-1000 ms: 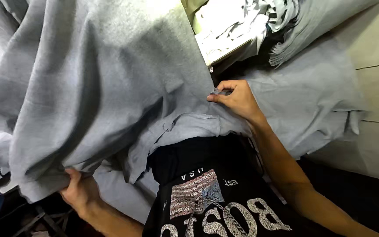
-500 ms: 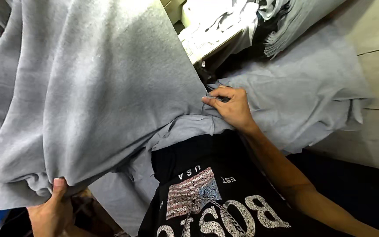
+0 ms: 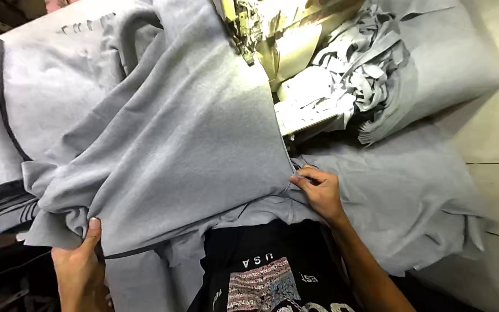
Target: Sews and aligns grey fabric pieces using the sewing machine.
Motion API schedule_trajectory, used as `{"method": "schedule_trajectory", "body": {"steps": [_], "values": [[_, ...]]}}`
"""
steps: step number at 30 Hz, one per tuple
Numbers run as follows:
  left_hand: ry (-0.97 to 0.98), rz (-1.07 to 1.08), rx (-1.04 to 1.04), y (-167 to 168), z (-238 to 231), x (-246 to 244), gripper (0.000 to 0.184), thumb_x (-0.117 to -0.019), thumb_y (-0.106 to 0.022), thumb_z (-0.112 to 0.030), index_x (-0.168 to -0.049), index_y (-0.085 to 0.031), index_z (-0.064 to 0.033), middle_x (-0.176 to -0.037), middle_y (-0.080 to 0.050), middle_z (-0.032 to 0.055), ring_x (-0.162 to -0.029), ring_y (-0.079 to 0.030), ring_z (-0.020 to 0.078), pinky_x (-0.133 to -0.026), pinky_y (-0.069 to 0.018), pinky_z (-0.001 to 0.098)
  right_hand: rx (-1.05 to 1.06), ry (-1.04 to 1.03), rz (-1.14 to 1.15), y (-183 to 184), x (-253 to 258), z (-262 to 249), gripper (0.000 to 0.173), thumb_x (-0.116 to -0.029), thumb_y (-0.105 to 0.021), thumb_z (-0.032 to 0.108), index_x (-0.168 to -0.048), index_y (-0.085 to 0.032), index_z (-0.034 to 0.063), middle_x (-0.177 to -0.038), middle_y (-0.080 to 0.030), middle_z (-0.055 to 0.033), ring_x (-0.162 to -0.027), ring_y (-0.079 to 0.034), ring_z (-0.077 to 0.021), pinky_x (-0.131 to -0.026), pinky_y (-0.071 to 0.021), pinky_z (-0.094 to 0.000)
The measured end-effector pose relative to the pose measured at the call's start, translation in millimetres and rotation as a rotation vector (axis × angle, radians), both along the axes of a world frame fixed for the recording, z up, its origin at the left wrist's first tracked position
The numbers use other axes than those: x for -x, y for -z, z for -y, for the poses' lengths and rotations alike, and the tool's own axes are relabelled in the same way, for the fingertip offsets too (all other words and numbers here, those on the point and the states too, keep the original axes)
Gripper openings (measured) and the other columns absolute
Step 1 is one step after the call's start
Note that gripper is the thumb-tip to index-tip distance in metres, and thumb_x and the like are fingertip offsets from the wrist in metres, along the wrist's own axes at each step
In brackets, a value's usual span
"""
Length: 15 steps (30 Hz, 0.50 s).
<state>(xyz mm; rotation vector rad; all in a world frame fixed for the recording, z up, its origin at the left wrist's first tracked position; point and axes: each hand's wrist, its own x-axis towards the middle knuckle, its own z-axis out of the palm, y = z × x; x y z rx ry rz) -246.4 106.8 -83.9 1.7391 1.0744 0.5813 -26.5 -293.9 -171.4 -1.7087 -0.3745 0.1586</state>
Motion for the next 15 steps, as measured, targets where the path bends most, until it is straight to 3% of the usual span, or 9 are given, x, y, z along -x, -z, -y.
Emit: {"method": "schedule_trajectory", "body": {"steps": [7, 11, 15], "values": [[-0.013, 0.053, -0.050, -10.9, -12.9, -7.9, 0.049, -0.0970, -0.065, -0.016, -0.138, -0.044, 0.0007, -0.116, -0.063, -0.0027, -0.105, -0.064, 0.0002, -0.096, -0.0543, 0.0227, -0.033, -0.001, 0.025, -7.1, -11.7, -11.3, 0.015, -0.0933, -0.075, 0.018, -0.088, -0.076, 0.0042, -0.083, -0.071, 0.0042, -0.076, -0.063, 0.0039, -0.071, -0.0538, -0.0138], [0.033, 0.081, -0.096, -15.3, -29.1, -11.9, 0.057, -0.0946, -0.071, -0.028, -0.142, -0.045, -0.0091, -0.121, -0.063, -0.0048, -0.110, -0.064, 0.0039, -0.101, -0.0526, 0.0280, -0.030, -0.001, 0.057, -18.0, -25.5, -22.9, 0.016, -0.0947, -0.074, 0.020, -0.089, -0.076, 0.0049, -0.084, -0.072, 0.0052, -0.076, -0.063, 0.0043, -0.071, -0.0539, -0.0139], [0.094, 0.148, -0.125, -23.2, -48.2, -24.1, 0.059, -0.0945, -0.073, -0.033, -0.141, -0.047, -0.0078, -0.126, -0.063, -0.0028, -0.116, -0.062, 0.0067, -0.105, -0.0514, 0.0299, -0.022, 0.013, 0.071, -30.7, -42.8, -36.1, 0.015, -0.0948, -0.074, 0.021, -0.089, -0.075, 0.0066, -0.080, -0.071, 0.0065, -0.071, -0.063, 0.0043, -0.067, -0.0537, -0.0148]]}}
